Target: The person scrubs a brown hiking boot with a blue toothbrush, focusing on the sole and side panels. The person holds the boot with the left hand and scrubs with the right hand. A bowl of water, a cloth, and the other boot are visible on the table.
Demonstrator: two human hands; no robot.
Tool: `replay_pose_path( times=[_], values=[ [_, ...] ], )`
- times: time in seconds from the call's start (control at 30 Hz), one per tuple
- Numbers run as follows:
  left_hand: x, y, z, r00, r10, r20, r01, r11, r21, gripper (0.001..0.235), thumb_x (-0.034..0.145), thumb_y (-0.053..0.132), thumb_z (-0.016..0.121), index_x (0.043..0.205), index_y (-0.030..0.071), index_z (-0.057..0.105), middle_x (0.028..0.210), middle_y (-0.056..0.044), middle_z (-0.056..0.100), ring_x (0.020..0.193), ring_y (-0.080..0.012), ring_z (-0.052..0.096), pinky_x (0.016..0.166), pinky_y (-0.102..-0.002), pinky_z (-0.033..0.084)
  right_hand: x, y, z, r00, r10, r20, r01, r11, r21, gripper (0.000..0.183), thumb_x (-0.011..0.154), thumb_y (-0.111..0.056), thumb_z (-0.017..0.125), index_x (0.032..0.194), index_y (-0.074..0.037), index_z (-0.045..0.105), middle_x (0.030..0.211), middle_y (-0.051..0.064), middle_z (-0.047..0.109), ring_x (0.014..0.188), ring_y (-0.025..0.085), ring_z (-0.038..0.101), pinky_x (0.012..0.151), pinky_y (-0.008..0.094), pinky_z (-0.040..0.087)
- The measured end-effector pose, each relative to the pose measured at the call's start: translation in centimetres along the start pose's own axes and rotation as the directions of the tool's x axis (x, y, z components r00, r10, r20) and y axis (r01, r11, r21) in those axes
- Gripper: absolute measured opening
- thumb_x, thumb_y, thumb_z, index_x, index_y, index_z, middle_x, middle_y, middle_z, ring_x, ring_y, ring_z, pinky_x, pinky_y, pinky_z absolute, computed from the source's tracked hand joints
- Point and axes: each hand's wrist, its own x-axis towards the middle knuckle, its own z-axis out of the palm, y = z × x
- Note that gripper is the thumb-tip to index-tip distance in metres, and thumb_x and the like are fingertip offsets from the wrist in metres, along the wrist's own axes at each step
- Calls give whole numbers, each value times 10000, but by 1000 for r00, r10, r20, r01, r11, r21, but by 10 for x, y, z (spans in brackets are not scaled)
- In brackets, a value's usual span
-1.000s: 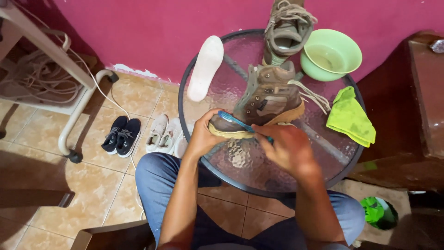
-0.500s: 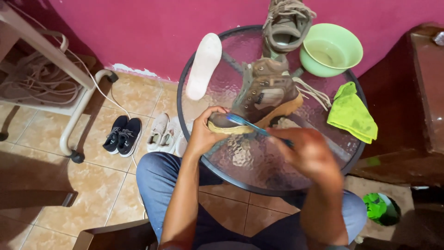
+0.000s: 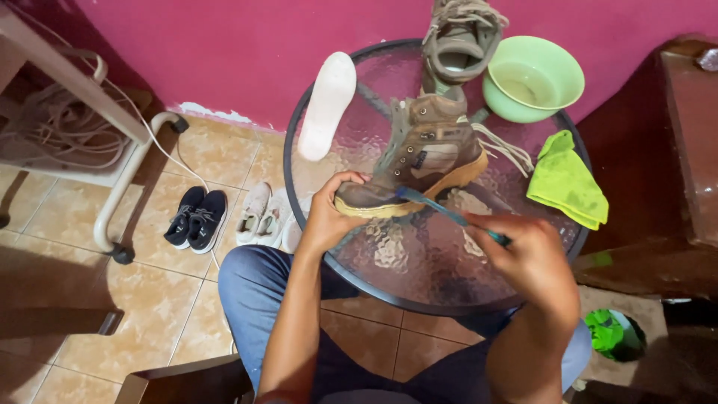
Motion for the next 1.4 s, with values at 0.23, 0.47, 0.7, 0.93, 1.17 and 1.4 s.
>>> replay_pose_path(
  times=[0.23, 0.47, 0.7, 0.93, 1.17, 1.4],
  values=[
    [1, 10, 0, 996, -79, -29, 80, 997, 12, 634, 557, -59, 896, 1135, 21, 648, 1126, -168, 708, 1133, -238, 616, 1026, -397, 483, -8, -13, 57, 939, -268, -214, 308, 934, 180, 191, 835, -87, 767, 993, -165, 841, 801, 65, 799, 767, 304, 770, 701, 385, 612],
    [3, 13, 4, 994, -93, -54, 96, 994, 53, 634, 548, -37, 916, 1125, 39, 664, 1121, -173, 717, 1125, -242, 626, 1019, -400, 483, -29, 12, 107, 902, -156, -402, 240, 957, 166, 199, 836, -96, 794, 1020, -149, 849, 738, 102, 762, 692, 313, 750, 633, 406, 594],
    [3, 12, 9, 995, -81, -60, 88, 990, 114, 637, 532, -32, 927, 1111, 44, 673, 1121, -184, 719, 1128, -260, 625, 1034, -403, 467, -29, 16, 126, 869, -136, -475, 292, 917, 272, 229, 860, -71, 770, 1071, -131, 837, 774, 66, 772, 706, 275, 758, 669, 358, 595],
    [5, 13, 10, 993, -110, -52, 114, 989, 91, 641, 534, -35, 938, 1106, 24, 657, 1122, -180, 721, 1120, -239, 638, 1015, -372, 483, -38, 31, 129, 866, -119, -485, 284, 916, 282, 200, 821, -64, 800, 1005, -126, 848, 834, 83, 804, 732, 291, 764, 706, 349, 594],
    [6, 10, 8, 993, -105, -61, 109, 991, 73, 641, 539, -36, 949, 1101, -1, 642, 1107, -182, 710, 1113, -241, 648, 1009, -354, 490, -32, 29, 117, 856, -31, -516, 207, 935, 287, 163, 833, -55, 800, 994, -67, 825, 817, 133, 773, 782, 329, 759, 742, 396, 590],
    [9, 16, 3, 993, -115, -4, 115, 990, 77, 637, 531, -45, 948, 1094, 3, 653, 1113, -167, 710, 1114, -225, 636, 1004, -336, 482, -37, 26, 123, 906, -32, -421, 188, 924, 333, 169, 853, -102, 794, 1018, -97, 830, 913, 123, 813, 866, 326, 783, 802, 416, 603]
  ],
)
